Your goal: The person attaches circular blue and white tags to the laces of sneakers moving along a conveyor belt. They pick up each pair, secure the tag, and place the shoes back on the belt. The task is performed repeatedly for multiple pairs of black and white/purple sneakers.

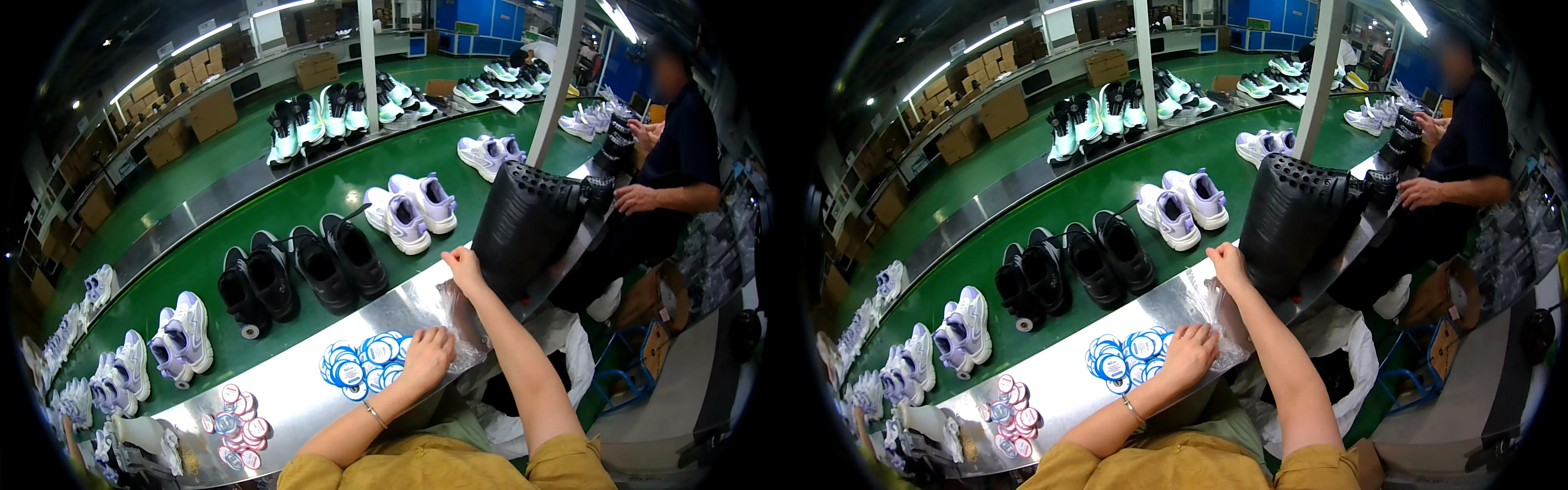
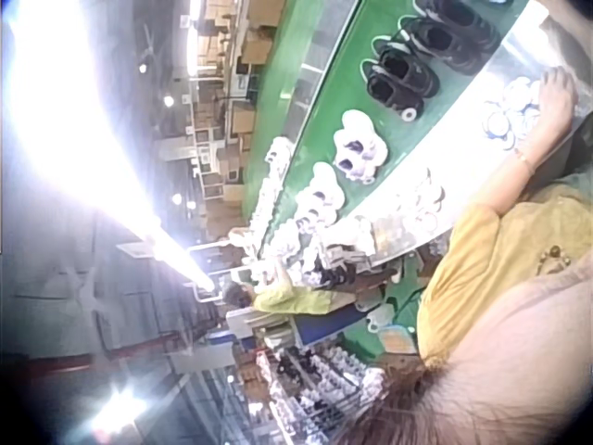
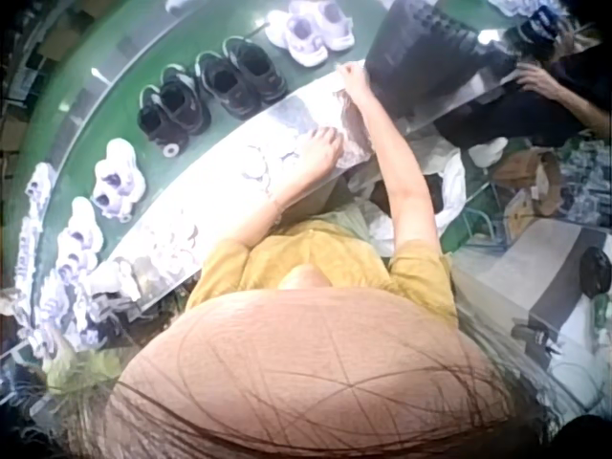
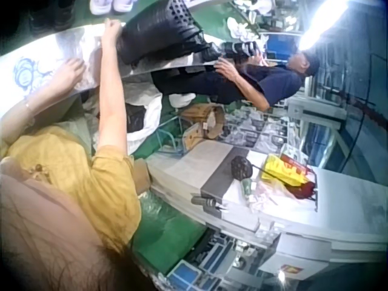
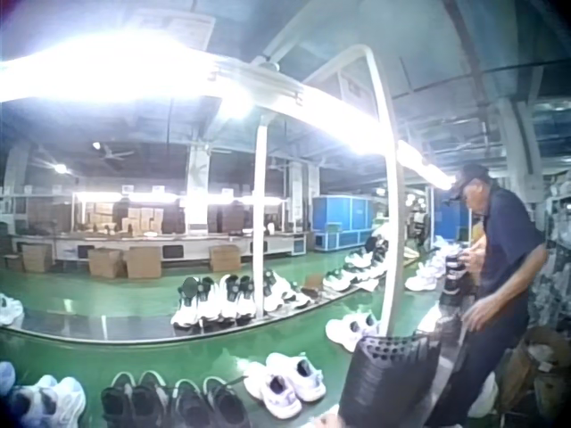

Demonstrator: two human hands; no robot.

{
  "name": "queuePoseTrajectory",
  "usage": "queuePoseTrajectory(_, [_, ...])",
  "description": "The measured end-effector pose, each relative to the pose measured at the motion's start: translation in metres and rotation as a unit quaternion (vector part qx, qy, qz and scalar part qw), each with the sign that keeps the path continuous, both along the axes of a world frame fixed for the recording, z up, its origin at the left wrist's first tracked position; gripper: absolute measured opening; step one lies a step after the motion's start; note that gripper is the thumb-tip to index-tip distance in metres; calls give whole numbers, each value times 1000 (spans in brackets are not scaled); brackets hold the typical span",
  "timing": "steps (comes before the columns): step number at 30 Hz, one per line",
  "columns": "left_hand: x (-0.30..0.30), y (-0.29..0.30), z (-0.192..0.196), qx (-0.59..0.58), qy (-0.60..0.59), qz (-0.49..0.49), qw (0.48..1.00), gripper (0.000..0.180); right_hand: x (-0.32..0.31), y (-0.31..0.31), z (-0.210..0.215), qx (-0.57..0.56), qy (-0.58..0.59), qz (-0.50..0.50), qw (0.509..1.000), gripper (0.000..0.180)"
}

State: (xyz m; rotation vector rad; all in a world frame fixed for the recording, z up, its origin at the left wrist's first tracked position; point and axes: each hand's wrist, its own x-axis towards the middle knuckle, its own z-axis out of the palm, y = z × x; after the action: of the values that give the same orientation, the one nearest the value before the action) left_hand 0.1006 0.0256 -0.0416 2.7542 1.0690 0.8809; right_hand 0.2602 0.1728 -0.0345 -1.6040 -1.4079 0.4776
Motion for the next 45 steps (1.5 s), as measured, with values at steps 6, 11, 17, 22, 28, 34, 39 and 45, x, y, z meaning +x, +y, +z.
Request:
queuePoseTrajectory(6, [5,0,1,-2,9,2,1000,29,9,15,36,88,71,37,993,22])
queuePoseTrajectory(11, [4,2,-6,-3,0,12,1000,31,-14,-10,86,95,275,140,946,15])
queuePoseTrajectory(17, [-19,9,4,-27,-148,38,988,32,-12,-49,100,40,292,162,942,20])
queuePoseTrajectory(22, [-67,24,15,-68,-133,119,982,21,-20,-75,54,-54,104,109,987,22])
queuePoseTrajectory(28, [-47,25,10,-119,-11,89,989,36,-31,-103,49,-164,141,225,950,16])
queuePoseTrajectory(34, [-38,37,17,-190,-28,120,974,29,-25,-110,55,-190,149,273,931,22])
queuePoseTrajectory(39, [-41,44,18,-270,-130,117,947,22,-26,-114,44,-203,151,216,943,17])
queuePoseTrajectory(45, [-43,44,9,-173,-131,117,969,18,-25,-115,22,-110,16,219,969,13])
